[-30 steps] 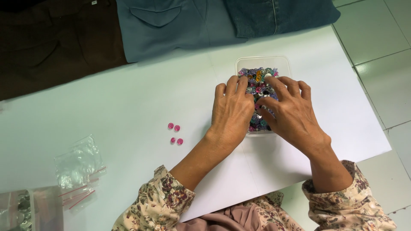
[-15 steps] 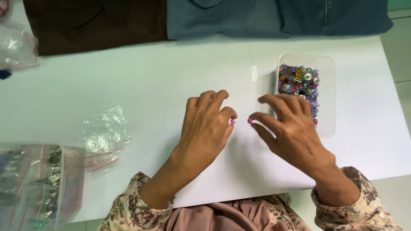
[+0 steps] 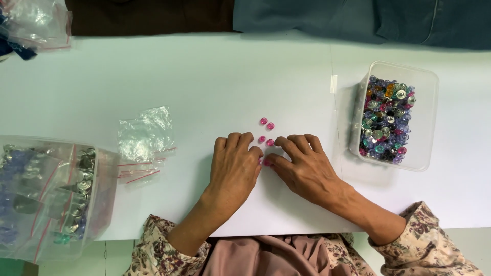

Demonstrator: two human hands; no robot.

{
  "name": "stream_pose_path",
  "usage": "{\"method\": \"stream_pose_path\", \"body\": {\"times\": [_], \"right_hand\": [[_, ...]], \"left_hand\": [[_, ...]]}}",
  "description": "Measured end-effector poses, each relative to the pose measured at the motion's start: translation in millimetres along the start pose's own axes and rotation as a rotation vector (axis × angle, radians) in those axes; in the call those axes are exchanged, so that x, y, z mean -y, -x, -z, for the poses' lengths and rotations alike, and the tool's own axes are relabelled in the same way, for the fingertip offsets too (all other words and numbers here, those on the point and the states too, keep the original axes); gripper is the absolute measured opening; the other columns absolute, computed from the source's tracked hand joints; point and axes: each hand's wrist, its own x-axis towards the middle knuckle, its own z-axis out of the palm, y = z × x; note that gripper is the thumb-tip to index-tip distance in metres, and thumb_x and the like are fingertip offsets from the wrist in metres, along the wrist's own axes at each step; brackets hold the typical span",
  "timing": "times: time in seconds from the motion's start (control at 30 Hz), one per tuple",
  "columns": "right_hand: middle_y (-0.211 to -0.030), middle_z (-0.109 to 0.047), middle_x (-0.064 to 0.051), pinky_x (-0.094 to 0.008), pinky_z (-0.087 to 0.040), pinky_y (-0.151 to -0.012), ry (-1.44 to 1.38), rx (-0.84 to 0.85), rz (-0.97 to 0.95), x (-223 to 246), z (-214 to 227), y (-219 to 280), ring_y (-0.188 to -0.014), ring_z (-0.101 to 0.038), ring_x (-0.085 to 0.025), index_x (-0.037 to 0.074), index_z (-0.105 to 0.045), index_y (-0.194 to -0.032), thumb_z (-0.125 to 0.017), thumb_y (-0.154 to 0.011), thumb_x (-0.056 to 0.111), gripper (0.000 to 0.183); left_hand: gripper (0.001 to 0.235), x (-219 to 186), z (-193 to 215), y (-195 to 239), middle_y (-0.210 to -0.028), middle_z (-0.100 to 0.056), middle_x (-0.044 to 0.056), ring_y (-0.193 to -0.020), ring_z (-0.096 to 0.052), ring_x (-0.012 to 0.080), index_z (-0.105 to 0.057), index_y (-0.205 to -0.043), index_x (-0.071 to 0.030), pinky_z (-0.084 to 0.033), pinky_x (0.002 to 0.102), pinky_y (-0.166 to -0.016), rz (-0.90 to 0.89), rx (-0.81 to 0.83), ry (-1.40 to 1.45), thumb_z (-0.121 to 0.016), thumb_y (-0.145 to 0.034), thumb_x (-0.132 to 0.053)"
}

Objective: The person sorts colorful buttons from a plastic container onto a white table, separating them by color. They then place the sorted buttons into small plastic bags and seal them. The person repeats this process for different colors of buttons.

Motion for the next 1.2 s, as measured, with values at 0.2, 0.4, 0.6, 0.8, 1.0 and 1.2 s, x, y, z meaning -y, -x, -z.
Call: {"method": "stream_pose_path", "body": {"times": [0.2,0.4,0.6,0.8,1.0,1.2], "right_hand": [[-0.108,-0.064,-0.007,-0.046,-0.043,-0.091,-0.001,-0.031,-0.022,-6,3,5,-0.103,-0.058,-0.026,0.02,-0.076,-0.103,-0.075,-0.09,0.021,0.014],[-0.115,-0.064,-0.007,-0.045,-0.044,-0.088,0.015,-0.159,-0.11,-27,52,16,-0.102,-0.06,-0.029,0.021,-0.074,-0.107,-0.079,-0.087,0.02,0.021],[-0.124,-0.065,-0.007,-0.044,-0.04,-0.097,0.229,-0.131,-0.37,-84,106,61,-0.114,-0.055,-0.029,0.022,-0.077,-0.098,-0.081,-0.087,0.019,0.012],[-0.141,-0.063,-0.014,-0.054,-0.038,-0.097,0.399,-0.089,-0.429,-129,119,98,-0.128,-0.056,-0.04,0.027,-0.077,-0.086,-0.087,-0.087,0.014,0.016],[-0.146,-0.054,-0.016,-0.054,-0.037,-0.102,0.459,0.053,-0.427,-150,100,98,-0.134,-0.048,-0.042,0.019,-0.072,-0.07,-0.074,-0.093,0.015,0.023],[-0.147,-0.053,-0.014,-0.058,-0.034,-0.106,0.423,0.163,-0.432,-155,104,88,-0.139,-0.043,-0.042,0.017,-0.068,-0.062,-0.067,-0.072,-0.005,0.025]], "left_hand": [[0.026,-6,11,-5,-0.114,-0.066,0.015,-0.116,-0.058,0.033,-0.077,-0.106,-0.008,-0.04,0.046,-0.088,-0.022,0.054,0.009,-0.081,-0.082,-0.018],[0.019,-40,38,-30,-0.11,-0.066,0.016,-0.112,-0.061,0.0337,-0.077,-0.104,-0.009,-0.042,0.044,-0.085,-0.134,-0.086,0.02,-0.075,-0.089,-0.02],[0.01,-100,18,-87,-0.103,-0.065,0.019,-0.099,-0.063,0.0379,-0.077,-0.089,-0.006,-0.046,0.046,-0.077,-0.444,-0.254,0.183,-0.08,-0.08,-0.006],[0.02,-162,-48,-147,-0.099,-0.057,0.003,-0.095,-0.051,0.0267,-0.074,-0.073,-0.028,-0.039,0.039,-0.076,-0.508,-0.209,-0.168,-0.07,-0.079,-0.009],[0.016,-180,-80,-171,-0.098,-0.058,0.0,-0.096,-0.049,0.023,-0.07,-0.066,-0.028,-0.037,0.037,-0.083,-0.439,-0.168,-0.37,-0.074,-0.073,-0.014],[0.017,-180,-85,-176,-0.094,-0.057,0.001,-0.092,-0.048,0.022,-0.07,-0.067,-0.026,-0.037,0.036,-0.078,-0.437,-0.274,-0.366,-0.072,-0.076,-0.012]]}}
